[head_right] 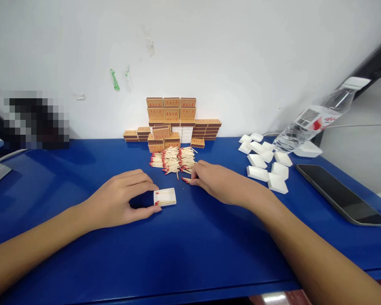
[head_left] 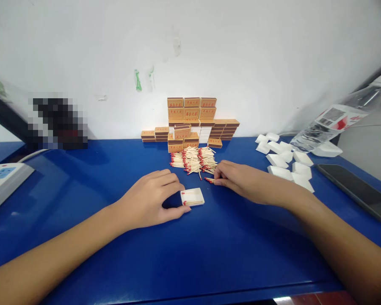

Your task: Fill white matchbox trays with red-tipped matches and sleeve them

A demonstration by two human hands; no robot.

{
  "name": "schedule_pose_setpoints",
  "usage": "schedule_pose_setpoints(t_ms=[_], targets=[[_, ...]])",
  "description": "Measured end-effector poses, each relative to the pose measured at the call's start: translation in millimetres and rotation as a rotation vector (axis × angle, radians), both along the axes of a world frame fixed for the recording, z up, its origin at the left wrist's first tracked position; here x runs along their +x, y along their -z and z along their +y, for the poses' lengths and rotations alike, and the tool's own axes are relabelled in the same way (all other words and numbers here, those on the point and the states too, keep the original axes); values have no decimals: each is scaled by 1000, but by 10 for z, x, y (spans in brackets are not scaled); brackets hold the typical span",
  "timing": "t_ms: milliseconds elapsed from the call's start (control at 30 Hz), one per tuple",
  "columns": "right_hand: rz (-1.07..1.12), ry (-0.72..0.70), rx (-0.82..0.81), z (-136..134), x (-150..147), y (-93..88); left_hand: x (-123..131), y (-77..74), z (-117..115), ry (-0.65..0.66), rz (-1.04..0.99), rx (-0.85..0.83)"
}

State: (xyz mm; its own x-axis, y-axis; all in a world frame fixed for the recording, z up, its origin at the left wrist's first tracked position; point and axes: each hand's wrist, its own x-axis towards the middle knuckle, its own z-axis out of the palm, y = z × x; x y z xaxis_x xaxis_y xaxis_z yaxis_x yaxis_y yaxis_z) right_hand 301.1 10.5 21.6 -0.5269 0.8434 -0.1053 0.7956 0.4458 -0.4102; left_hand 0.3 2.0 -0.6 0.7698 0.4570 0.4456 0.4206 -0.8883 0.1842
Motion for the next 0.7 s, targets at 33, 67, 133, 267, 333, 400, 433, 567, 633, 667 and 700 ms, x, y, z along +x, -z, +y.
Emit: schedule_pose_setpoints(t_ms=[33, 67, 133, 267, 333, 400, 433, 567, 633, 667, 700], targets=[[-7, -2, 4, -1, 2, -8, 1, 0, -1, 1, 0, 3], [-9, 0, 12, -4, 1, -19, 1, 1, -1, 1, 1, 4], [4, 7, 29, -26, -14, -53, 1, 1, -2, -2, 0, 4], [70, 5, 35, -156, -134, -136, 4, -6, -9, -11, -4, -10], [73, -24, 20, -248, -226, -148, 8, -13, -13, -12, -6, -26], [39, -92, 49, -329, -312, -122, 13, -19, -17, -11, -9, -40], [18, -130, 80, -360, -348, -97, 15, -22, -19, -10, -11, -45], [-42, -212, 202, -401, -441, 14, 19, -22, -23, -9, -13, -48], [-66, -218, 237, -388, -472, 39, 18, -20, -24, -8, -11, -46], [-78, -214, 255, -378, -486, 42, 19, -19, -24, -8, -12, -43], [-86, -211, 269, -365, -496, 38, 20, -18, -24, -9, -11, -41]])
